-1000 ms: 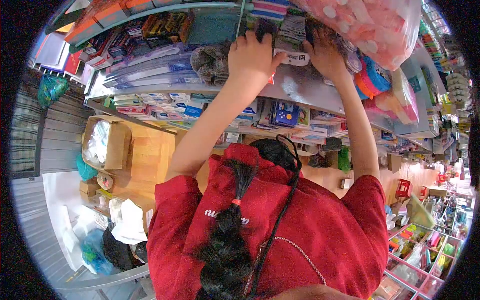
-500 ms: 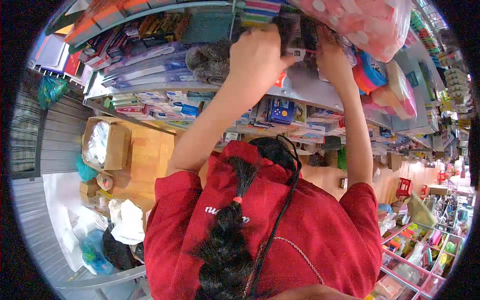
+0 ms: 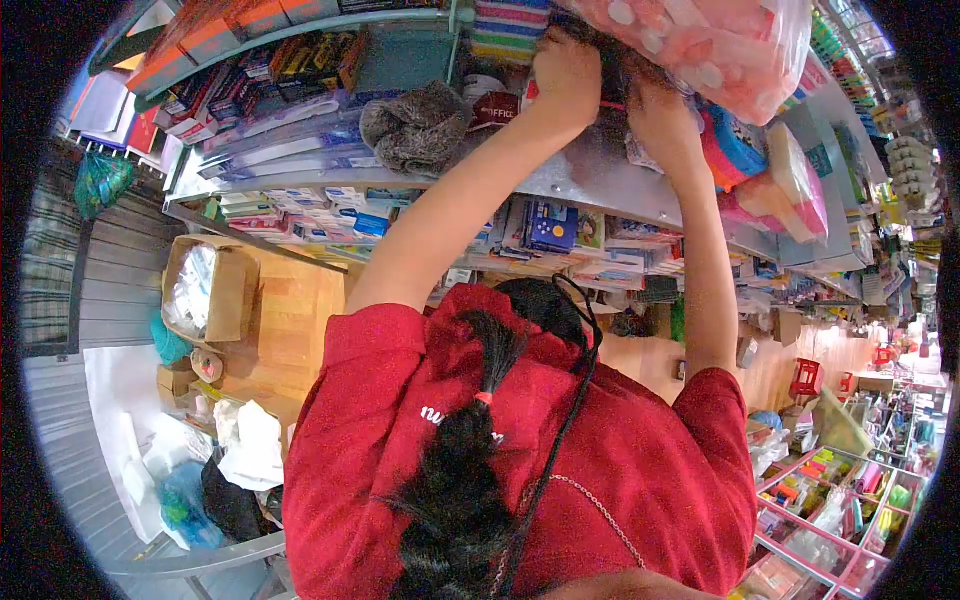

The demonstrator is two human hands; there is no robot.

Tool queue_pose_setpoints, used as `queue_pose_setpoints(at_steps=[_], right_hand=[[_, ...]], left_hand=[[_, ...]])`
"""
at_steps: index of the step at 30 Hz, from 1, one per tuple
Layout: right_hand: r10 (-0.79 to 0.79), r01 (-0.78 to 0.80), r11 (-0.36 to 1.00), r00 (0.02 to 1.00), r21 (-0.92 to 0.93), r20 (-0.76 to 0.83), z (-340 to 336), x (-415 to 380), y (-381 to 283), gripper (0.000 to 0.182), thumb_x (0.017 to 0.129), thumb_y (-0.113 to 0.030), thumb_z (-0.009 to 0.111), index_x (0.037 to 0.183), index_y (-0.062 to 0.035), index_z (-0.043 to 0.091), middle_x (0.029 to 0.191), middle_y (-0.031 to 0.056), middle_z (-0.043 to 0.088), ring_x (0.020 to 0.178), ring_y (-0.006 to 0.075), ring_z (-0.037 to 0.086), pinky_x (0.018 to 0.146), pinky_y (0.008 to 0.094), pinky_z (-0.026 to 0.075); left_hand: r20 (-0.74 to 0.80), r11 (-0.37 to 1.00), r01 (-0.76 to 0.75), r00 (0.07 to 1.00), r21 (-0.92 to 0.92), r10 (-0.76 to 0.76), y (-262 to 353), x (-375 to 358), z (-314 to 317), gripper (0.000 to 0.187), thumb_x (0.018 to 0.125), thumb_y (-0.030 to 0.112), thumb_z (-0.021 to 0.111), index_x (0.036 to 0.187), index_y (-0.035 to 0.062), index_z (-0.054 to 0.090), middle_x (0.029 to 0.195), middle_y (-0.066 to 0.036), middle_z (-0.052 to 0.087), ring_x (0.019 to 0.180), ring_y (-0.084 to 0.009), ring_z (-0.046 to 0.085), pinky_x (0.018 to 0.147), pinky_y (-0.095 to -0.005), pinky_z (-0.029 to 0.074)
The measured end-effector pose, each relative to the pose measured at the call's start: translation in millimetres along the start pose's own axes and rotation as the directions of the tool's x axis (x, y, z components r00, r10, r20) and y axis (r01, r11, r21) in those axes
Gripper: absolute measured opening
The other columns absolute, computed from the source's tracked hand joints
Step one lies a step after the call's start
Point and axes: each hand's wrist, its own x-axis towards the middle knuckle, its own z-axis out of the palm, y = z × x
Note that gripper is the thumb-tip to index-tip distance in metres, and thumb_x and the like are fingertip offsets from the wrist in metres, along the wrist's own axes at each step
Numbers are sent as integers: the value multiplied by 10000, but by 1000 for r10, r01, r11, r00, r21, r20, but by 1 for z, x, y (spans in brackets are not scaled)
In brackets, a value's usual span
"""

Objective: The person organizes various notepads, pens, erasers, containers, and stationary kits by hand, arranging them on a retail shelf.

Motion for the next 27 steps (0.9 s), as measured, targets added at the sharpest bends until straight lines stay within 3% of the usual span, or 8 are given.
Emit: queue_pose_setpoints(at_steps=[4, 6, 9, 12, 15, 18, 21, 27], right_hand=[[115, -92, 991, 959, -100, 258, -34, -12, -25, 218, 828, -168, 485, 945, -63, 636, 876, 186, 631, 807, 377, 605, 734, 453, 484], [188, -160, 982, 874, -100, 449, -60, -21, -63, 209, 829, -182, 494, 912, -70, 649, 859, 191, 629, 795, 365, 609, 727, 446, 486], [-1, -60, 996, 764, 73, 645, -51, -41, -88, 223, 820, -190, 521, 970, -68, 631, 952, 187, 621, 844, 362, 602, 743, 442, 483], [-162, 77, 965, 928, 252, 335, -9, -56, -101, 287, 800, -254, 555, 1006, -57, 590, 998, 217, 585, 863, 363, 585, 744, 447, 490], [-151, 141, 981, 986, 133, 69, 31, -50, -108, 384, 793, -274, 575, 1092, -37, 534, 1114, 220, 532, 975, 368, 535, 854, 448, 441], [-102, 76, 990, 965, 115, 243, 64, -42, -113, 467, 782, -303, 589, 1135, -9, 506, 1158, 232, 504, 1032, 398, 502, 907, 451, 409], [-44, 26, 990, 992, 141, 120, 84, -46, -127, 500, 766, -314, 607, 1154, -15, 506, 1174, 224, 491, 1037, 419, 500, 912, 454, 411], [31, -53, 992, 982, 116, 184, 90, -42, -121, 440, 754, -146, 573, 1168, -21, 491, 1150, 201, 501, 1041, 403, 504, 878, 413, 451]], left_hand=[[195, 982, -95, 973, -162, 126, -13, 4, -11, 308, 673, 240, 681, 904, 36, 675, 1000, -162, 569, 906, -285, 580, 679, -339, 502], [196, 986, -149, 967, -72, 160, -10, 6, -13, 264, 726, 226, 642, 918, 49, 677, 997, -156, 592, 905, -277, 587, 714, -355, 496], [189, 973, -213, 956, -89, 227, -11, 10, -16, 238, 785, 216, 586, 951, 72, 677, 995, -138, 624, 922, -261, 599, 756, -375, 488], [232, 960, -219, 938, -175, 256, -11, 22, -4, 234, 814, 206, 544, 965, 82, 672, 989, -127, 640, 939, -253, 605, 769, -381, 486], [173, 949, -256, 942, -181, 287, -16, 37, 22, 234, 817, 194, 528, 961, 63, 656, 980, -137, 635, 924, -260, 607, 758, -386, 489], [83, 941, -297, 946, -160, 313, -20, 50, 48, 234, 820, 183, 512, 957, 43, 641, 970, -146, 630, 908, -266, 608, 746, -390, 493], [24, 937, -321, 945, -139, 327, -23, 56, 67, 236, 824, 172, 495, 953, 24, 625, 961, -156, 626, 893, -273, 610, 735, -394, 496], [1, 943, -296, 954, -149, 299, -23, 55, 87, 250, 823, 177, 485, 948, 4, 613, 955, -165, 624, 886, -284, 614, 734, -410, 505]])
